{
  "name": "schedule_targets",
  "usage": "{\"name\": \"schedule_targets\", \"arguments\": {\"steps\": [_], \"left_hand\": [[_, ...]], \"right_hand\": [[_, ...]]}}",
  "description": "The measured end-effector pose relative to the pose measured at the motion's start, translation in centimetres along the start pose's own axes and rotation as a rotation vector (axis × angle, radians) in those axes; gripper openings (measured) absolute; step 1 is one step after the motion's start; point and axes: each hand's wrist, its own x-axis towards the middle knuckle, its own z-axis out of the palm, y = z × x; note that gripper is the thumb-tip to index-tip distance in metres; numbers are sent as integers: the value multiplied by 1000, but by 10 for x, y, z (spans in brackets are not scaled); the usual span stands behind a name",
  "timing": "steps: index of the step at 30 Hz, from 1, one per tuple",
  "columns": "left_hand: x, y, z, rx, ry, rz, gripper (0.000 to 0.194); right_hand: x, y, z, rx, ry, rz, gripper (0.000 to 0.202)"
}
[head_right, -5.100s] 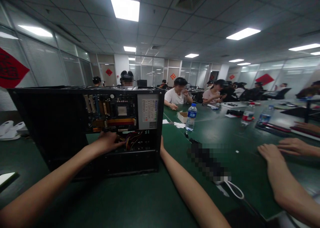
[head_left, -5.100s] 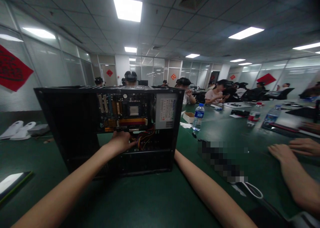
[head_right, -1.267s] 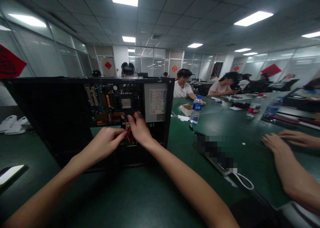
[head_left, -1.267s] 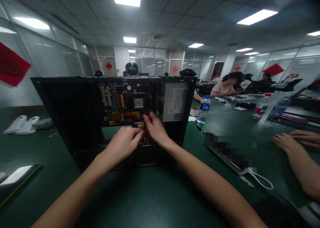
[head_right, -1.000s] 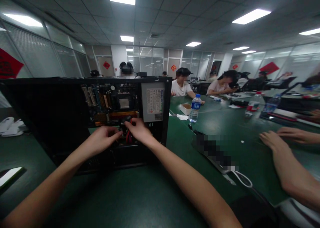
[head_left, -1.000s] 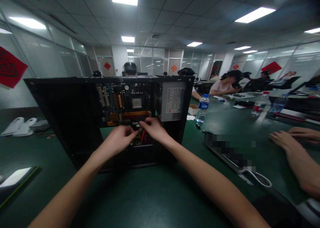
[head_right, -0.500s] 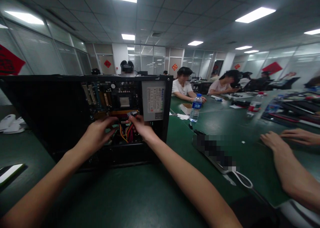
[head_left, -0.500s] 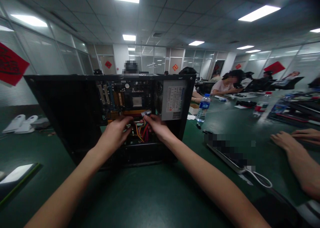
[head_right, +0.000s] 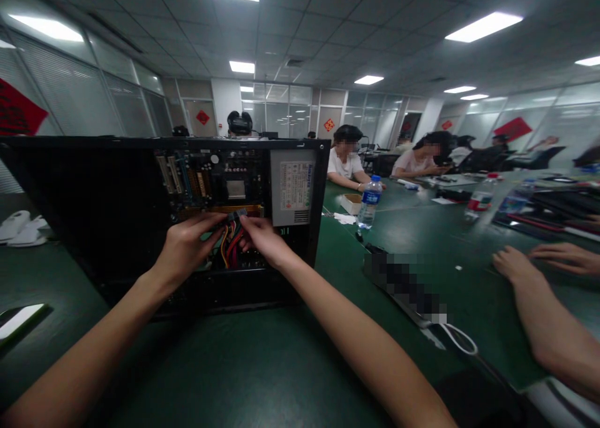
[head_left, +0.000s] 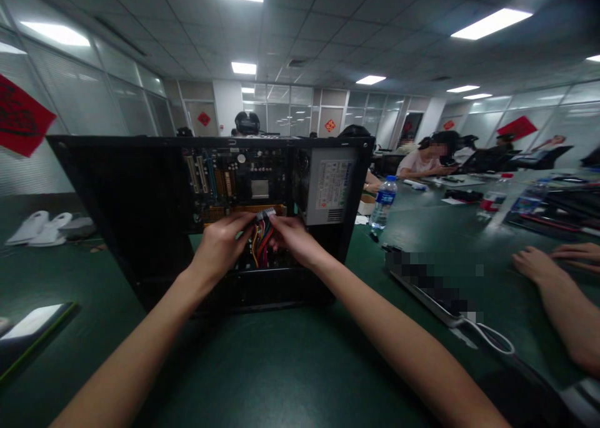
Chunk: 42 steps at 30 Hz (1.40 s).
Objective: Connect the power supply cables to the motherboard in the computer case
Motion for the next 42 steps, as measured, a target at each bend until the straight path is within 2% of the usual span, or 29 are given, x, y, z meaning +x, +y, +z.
{"name": "schedule_targets", "arguments": {"steps": [4, 11, 17, 20, 22, 24, 26, 29, 37, 39, 42], "left_hand": [[-1, -2, -1, -31, -4, -35, 28], [-2, -4, 0, -93, -21, -13, 26], [-4, -3, 0, -156, -59, -92, 32], [-3, -2, 0, -194, -85, -143, 32], [-3, -1, 0, -209, -89, -168, 31], [-2, 0, -1, -225, -95, -186, 32], [-1, 1, -3, -248, -102, -204, 33], [0, 1, -4, -272, -109, -228, 32], [-4, -3, 3, -279, -140, -229, 24], [-5, -6, 4, -262, -163, -226, 19], [-6, -15, 4, -208, -220, -214, 17]], "right_hand": [[0, 2, 0, -65, -23, -15, 46], [-1, 2, -2, -153, -40, -30, 45], [-1, 5, -7, -375, -37, -99, 42], [-4, 4, -10, -536, 76, -203, 34], [-9, -1, -11, -680, 140, -333, 38], [-13, -7, -12, -862, 103, -500, 42], [-17, -12, -12, -1048, 3, -656, 50], [-18, -15, -12, -1263, -84, -750, 49], [-18, -9, -14, -1367, -18, -696, 35], [-19, -11, -12, -1426, -12, -620, 33], [-20, -16, -9, -1538, -7, -415, 28]]}}
